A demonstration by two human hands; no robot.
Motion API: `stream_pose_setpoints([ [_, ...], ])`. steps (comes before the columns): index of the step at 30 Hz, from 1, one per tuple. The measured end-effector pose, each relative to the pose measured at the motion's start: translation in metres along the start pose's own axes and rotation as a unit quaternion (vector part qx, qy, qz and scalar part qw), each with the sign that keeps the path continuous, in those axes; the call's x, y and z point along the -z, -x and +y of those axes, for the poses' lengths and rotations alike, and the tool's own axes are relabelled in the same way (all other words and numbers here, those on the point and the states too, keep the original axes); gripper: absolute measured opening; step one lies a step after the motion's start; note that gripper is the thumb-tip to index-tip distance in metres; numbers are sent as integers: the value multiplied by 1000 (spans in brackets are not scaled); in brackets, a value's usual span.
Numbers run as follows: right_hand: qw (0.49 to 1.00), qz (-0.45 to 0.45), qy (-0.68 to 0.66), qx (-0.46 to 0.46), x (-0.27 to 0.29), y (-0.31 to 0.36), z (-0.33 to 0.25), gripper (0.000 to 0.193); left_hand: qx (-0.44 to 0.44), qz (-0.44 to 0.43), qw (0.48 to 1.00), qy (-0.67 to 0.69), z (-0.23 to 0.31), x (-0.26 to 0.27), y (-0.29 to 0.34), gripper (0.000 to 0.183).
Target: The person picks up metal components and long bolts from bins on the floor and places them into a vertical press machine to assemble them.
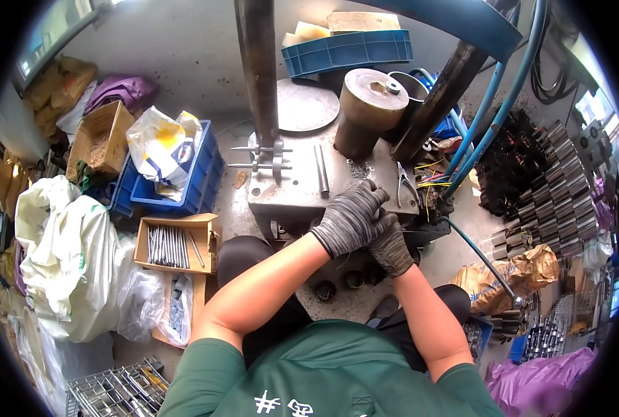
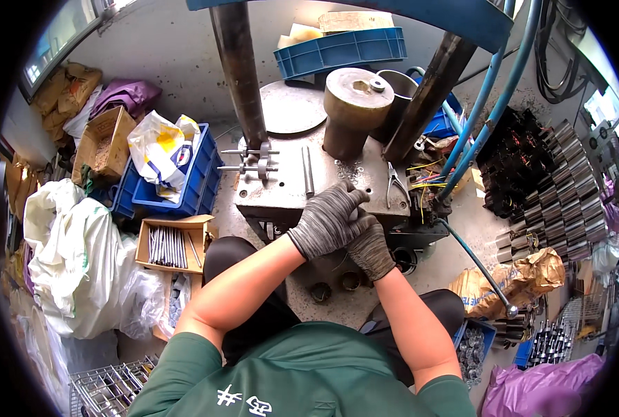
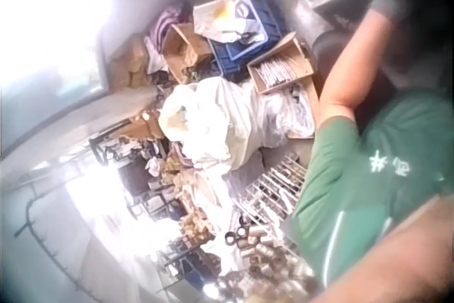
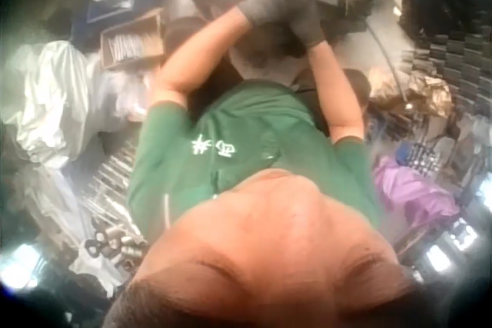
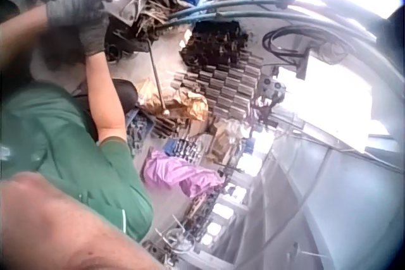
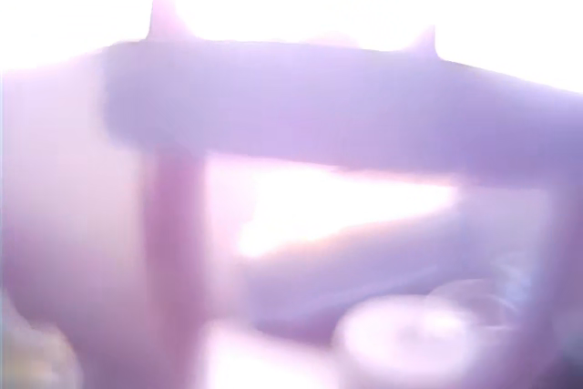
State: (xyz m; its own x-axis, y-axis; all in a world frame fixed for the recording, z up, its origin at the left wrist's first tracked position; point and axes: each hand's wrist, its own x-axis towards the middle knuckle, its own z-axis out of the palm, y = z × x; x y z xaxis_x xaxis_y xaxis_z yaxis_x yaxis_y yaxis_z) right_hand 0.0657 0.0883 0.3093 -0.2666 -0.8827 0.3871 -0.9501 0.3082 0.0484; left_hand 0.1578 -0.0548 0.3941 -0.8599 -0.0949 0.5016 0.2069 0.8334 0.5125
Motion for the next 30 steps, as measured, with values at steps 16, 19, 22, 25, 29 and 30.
stream_pose_setpoints([
  [16, 667, -192, -641, -328, 34, 13, 24, 36, -21, 96, 990, 97, -16, -51, -10, 25],
  [19, 556, -193, -737, -332, 69, -11, 11, 29, 154, 38, 898, 411, -29, -48, -19, 24],
  [22, 535, -186, -751, -341, 74, -21, 10, 31, 150, 35, 942, 297, -25, -43, -17, 28],
  [25, 727, -200, -576, -317, 84, -35, 14, 39, 58, 133, 983, 113, -28, -43, -17, 29],
  [29, 697, -231, -584, -346, 81, -50, 29, 50, 291, 259, 809, 440, -81, -61, -32, 26],
  [30, 691, -192, -615, -328, 78, -49, 34, 48, 316, 292, 742, 514, -100, -54, -33, 25],
])
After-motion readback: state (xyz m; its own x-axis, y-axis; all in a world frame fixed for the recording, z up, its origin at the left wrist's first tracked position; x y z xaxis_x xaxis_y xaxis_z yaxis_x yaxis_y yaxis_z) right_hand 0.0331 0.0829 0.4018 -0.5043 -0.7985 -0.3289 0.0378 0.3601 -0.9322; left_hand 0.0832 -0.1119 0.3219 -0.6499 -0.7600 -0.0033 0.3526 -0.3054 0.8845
